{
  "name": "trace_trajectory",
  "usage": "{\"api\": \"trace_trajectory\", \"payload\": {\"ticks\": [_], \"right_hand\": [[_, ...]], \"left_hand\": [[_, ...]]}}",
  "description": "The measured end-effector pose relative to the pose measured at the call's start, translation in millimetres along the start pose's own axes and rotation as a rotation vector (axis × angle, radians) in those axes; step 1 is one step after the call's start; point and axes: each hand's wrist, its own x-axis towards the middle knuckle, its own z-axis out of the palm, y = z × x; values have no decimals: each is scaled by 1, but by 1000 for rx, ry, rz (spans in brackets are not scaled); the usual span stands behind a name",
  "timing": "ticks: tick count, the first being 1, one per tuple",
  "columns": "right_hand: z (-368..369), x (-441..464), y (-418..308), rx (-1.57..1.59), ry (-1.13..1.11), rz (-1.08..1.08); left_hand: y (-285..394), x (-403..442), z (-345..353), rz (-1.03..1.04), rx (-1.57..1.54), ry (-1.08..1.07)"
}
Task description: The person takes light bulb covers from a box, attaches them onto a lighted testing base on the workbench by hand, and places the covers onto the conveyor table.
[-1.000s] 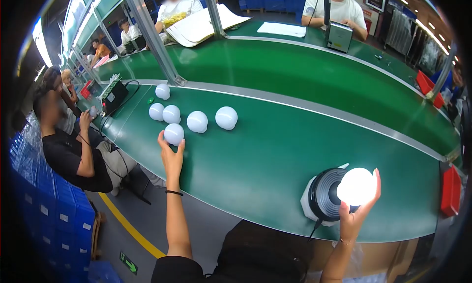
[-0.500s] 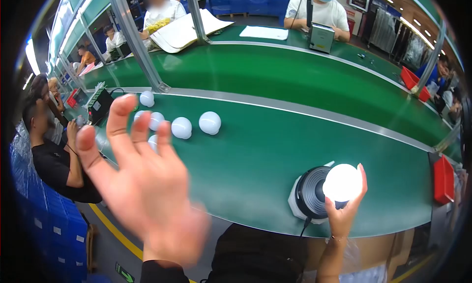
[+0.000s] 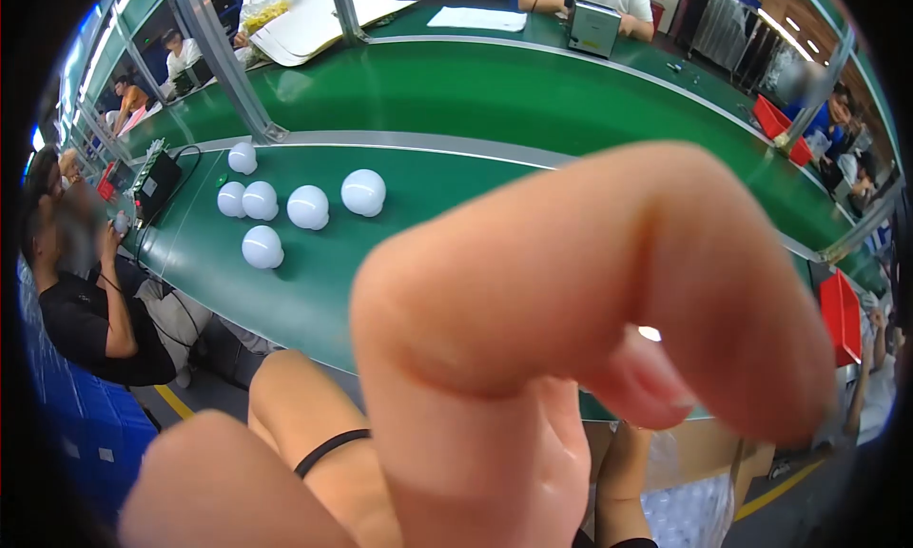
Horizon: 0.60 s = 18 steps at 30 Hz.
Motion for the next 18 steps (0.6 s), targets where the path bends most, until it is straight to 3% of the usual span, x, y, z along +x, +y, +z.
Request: {"api": "trace_trajectory", "payload": {"ticks": [10,17,18], "right_hand": [[1,0,4,55,-3,-26],[5,4,-5,132,51,-15],[1,8,-10,17,24,-110]], "left_hand": [[-15,9,-15,-130,136,-189],[-15,24,-10,-114,325,-130],[-14,25,-10,-111,362,-114]]}}
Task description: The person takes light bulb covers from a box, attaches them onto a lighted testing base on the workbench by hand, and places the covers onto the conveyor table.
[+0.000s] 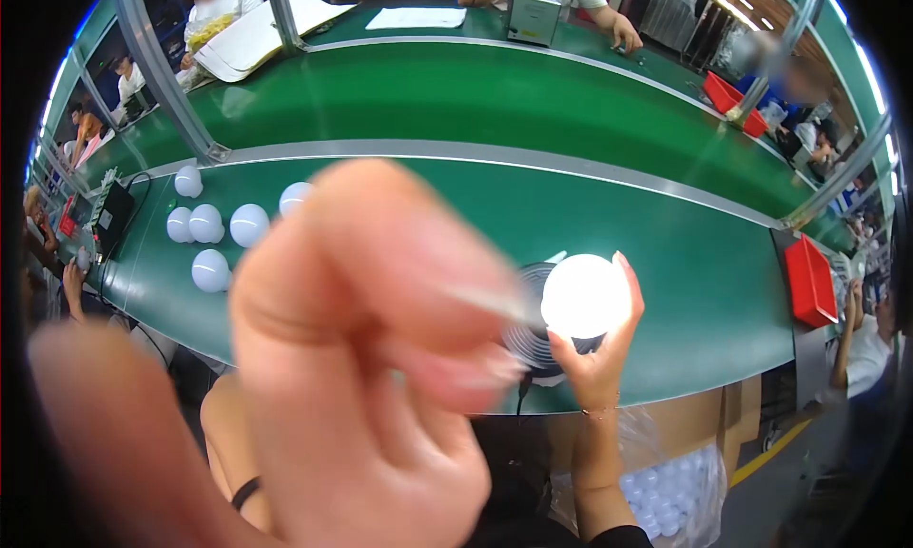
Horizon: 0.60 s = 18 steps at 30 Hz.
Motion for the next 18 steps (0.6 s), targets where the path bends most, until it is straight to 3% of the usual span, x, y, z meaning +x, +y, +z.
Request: {"api": "trace_trajectory", "payload": {"ticks": [9,18], "right_hand": [[0,7,0,2,26,-114],[0,10,0,3,32,-161]], "left_hand": [[-3,-15,14,17,203,141],[-3,-19,33,89,202,309]]}}
